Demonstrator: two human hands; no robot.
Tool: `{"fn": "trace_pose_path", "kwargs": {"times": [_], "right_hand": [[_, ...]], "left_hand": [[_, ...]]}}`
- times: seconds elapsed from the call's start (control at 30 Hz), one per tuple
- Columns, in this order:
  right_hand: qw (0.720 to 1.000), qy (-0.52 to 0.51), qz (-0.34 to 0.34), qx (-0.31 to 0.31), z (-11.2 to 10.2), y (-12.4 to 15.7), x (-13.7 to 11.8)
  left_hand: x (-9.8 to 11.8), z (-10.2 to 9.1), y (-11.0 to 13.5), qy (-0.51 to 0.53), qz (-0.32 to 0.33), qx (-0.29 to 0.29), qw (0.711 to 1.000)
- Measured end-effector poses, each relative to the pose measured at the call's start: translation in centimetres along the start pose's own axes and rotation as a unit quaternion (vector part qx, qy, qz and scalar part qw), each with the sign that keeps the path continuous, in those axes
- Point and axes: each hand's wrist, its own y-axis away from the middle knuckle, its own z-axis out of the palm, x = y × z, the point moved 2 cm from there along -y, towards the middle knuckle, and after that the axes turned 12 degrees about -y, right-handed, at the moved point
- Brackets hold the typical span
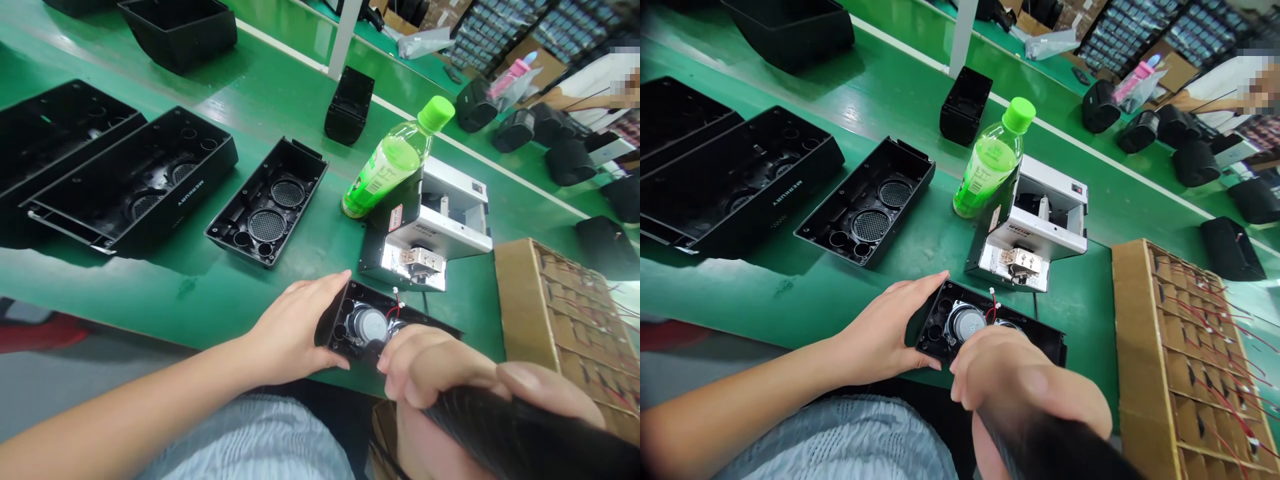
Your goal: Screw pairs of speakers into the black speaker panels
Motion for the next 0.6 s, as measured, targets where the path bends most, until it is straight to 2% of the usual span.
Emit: {"fn": "trace_pose_path", "kwargs": {"times": [0.07,0.13,0.27,0.43,0.6], "right_hand": [[0.999,0.024,-0.041,-0.010,0.6,-0.1,-0.6],[0.998,0.033,-0.026,-0.048,0.8,-0.1,-0.9],[0.995,-0.032,-0.013,-0.091,0.3,0.3,-0.8],[0.995,-0.035,-0.034,-0.087,0.1,0.5,0.0],[0.992,-0.059,-0.029,-0.108,0.2,0.1,0.7]], "left_hand": [[0.0,0.0,0.0,0.003,0.002,0.002,1.000],[0.0,0.0,0.0,0.006,0.004,0.004,1.000],[0.2,0.0,0.0,0.010,0.001,0.008,1.000],[0.4,-0.1,-0.1,0.017,-0.005,0.006,1.000],[0.5,-0.5,-0.1,0.027,-0.016,-0.006,0.999]]}}
